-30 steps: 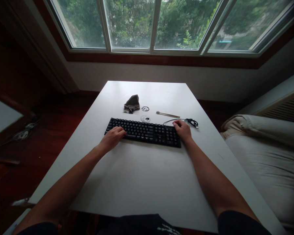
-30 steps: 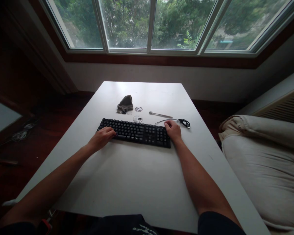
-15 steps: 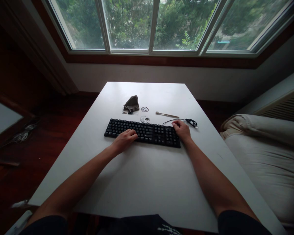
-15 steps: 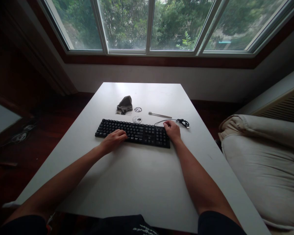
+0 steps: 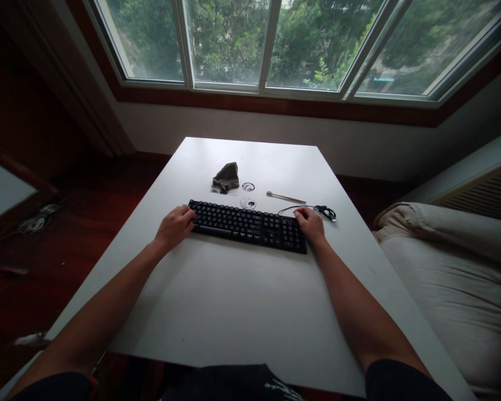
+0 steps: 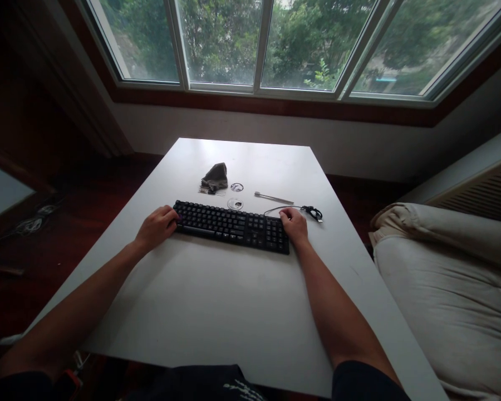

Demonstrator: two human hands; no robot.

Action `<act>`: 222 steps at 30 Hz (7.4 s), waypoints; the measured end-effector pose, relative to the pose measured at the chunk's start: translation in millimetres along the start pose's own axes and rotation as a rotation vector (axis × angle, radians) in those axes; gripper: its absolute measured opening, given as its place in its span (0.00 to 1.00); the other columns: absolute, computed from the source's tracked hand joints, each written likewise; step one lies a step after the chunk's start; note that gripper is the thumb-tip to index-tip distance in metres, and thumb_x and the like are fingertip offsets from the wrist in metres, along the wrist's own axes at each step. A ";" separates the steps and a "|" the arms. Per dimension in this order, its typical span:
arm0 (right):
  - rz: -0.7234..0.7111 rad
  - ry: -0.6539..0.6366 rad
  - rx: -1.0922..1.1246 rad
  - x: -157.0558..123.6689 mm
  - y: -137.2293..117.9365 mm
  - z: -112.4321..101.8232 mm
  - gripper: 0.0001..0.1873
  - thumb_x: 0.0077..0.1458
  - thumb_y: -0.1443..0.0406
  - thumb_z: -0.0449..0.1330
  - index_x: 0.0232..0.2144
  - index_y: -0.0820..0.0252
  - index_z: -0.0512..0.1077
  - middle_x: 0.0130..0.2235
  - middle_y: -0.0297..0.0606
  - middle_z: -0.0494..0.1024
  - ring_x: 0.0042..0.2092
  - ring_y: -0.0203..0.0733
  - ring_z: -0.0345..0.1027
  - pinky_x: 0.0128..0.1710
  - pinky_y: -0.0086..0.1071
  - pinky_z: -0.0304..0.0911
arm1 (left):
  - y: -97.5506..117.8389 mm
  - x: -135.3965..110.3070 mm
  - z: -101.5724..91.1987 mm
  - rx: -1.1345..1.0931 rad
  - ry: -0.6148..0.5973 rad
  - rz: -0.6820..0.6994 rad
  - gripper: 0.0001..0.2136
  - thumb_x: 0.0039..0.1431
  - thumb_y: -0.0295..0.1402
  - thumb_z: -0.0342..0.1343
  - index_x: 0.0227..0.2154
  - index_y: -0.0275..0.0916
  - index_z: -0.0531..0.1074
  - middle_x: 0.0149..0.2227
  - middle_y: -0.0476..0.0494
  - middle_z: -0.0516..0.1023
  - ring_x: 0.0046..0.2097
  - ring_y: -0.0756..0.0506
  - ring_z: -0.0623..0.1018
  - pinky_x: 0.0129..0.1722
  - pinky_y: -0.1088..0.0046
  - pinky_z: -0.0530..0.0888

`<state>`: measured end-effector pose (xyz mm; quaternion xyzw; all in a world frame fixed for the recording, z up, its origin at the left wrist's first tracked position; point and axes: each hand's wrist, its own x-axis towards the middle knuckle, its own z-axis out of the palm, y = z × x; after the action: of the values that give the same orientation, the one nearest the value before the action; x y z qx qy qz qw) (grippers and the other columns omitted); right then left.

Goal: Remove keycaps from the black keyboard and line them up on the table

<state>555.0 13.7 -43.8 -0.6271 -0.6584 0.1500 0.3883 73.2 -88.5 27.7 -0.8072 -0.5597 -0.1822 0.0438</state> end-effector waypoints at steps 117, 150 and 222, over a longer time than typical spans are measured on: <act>-0.014 0.006 0.025 2.7 2.9 -1.1 0.13 0.58 0.57 0.56 0.35 0.56 0.77 0.37 0.40 0.81 0.38 0.47 0.72 0.42 0.39 0.65 | 197.7 137.0 92.2 -0.257 -0.149 0.380 0.17 0.67 0.22 0.47 0.46 0.42 0.80 0.46 0.43 0.78 0.45 0.44 0.74 0.51 0.67 0.73; 0.303 0.198 0.758 22.8 29.3 -11.5 0.20 0.53 0.45 0.58 0.33 0.54 0.70 0.30 0.38 0.78 0.33 0.44 0.73 0.32 0.37 0.69 | 284.4 175.2 107.6 -0.478 -0.106 0.299 0.14 0.65 0.25 0.50 0.48 0.40 0.77 0.48 0.39 0.79 0.49 0.41 0.77 0.51 0.65 0.74; 0.337 0.160 0.800 18.6 17.2 -14.8 0.19 0.51 0.48 0.63 0.31 0.57 0.72 0.29 0.36 0.78 0.28 0.37 0.69 0.28 0.30 0.61 | -51.5 183.1 89.4 -0.102 -0.245 -0.198 0.12 0.53 0.39 0.60 0.39 0.42 0.77 0.43 0.39 0.77 0.45 0.39 0.76 0.50 0.64 0.71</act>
<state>579.2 29.9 -40.0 -0.5356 -0.4047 0.4054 0.6205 104.0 117.6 0.6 -0.7656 -0.6276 -0.1139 -0.0839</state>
